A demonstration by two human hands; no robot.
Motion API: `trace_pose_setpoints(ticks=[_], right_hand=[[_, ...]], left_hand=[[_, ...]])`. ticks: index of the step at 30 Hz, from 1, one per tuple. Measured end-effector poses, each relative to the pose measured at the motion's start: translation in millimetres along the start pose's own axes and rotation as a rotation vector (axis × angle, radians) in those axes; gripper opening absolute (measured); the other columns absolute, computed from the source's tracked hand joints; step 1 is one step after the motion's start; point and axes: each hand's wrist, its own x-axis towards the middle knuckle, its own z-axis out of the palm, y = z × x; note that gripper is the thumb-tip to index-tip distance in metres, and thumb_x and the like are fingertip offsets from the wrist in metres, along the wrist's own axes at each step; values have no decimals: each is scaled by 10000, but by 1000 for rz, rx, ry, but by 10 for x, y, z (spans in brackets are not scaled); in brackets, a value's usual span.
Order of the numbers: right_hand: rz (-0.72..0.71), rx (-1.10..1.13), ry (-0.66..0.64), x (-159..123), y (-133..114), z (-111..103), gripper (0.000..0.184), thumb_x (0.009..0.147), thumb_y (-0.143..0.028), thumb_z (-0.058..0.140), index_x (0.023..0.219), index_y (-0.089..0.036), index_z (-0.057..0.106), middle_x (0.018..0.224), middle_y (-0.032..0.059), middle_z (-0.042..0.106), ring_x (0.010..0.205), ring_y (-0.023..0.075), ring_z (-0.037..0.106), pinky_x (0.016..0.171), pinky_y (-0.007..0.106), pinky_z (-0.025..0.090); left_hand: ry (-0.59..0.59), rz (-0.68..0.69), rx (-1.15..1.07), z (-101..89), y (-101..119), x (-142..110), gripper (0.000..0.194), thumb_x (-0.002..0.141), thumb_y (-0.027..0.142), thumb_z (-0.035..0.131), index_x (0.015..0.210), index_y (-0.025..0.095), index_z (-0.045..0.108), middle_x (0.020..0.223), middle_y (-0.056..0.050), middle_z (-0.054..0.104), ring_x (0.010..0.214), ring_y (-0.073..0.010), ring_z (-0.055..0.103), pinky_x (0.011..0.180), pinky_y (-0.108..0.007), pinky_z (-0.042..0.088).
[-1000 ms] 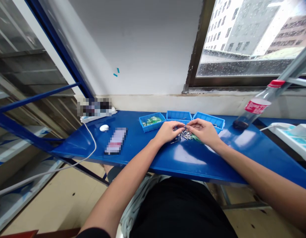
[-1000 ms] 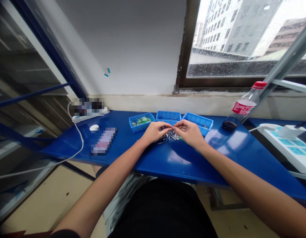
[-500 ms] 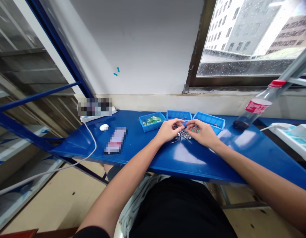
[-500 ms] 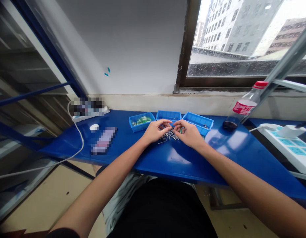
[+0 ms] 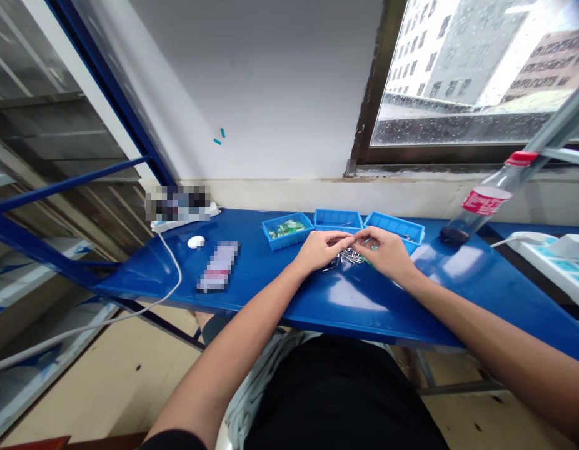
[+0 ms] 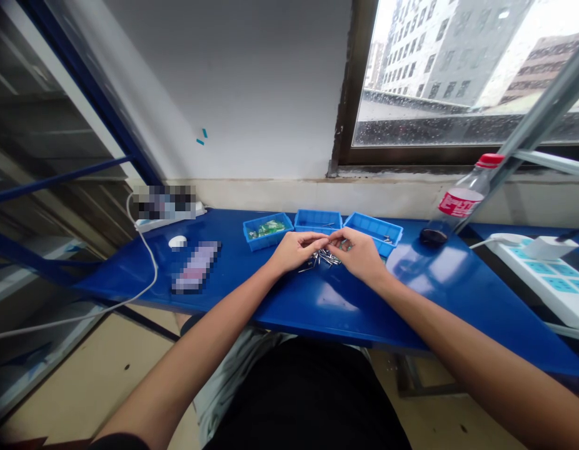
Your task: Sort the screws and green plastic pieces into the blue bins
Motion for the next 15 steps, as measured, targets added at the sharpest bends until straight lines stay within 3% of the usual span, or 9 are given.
trace_pose_setpoints(ticks=[6, 10, 15], right_hand=[[-21, 4, -78, 2, -27, 5, 340, 924, -548, 721, 1040, -235, 785, 995, 78, 799, 779, 234, 704, 749, 392, 588], [14, 71, -40, 18, -45, -3, 353, 945, -554, 705, 1045, -225, 780, 998, 91, 792, 883, 262, 727, 784, 393, 591], [-2, 81, -104, 28, -12, 4, 416, 938, -581, 709, 1147, -231, 792, 937, 70, 770, 733, 209, 653, 670, 349, 539]], left_hand=[[78, -7, -37, 2, -30, 23, 182, 902, 195, 726, 1081, 165, 709, 1064, -91, 830, 991, -231, 808, 921, -363, 638], [108, -17, -17, 2, 2, 13, 332, 884, 174, 738, 1120, 203, 506, 1001, -74, 826, 875, -196, 797, 783, -297, 603], [27, 49, 97, -5, 8, 0, 352, 877, 184, 736, 1075, 223, 448, 976, -43, 812, 868, -185, 780, 766, -271, 555]])
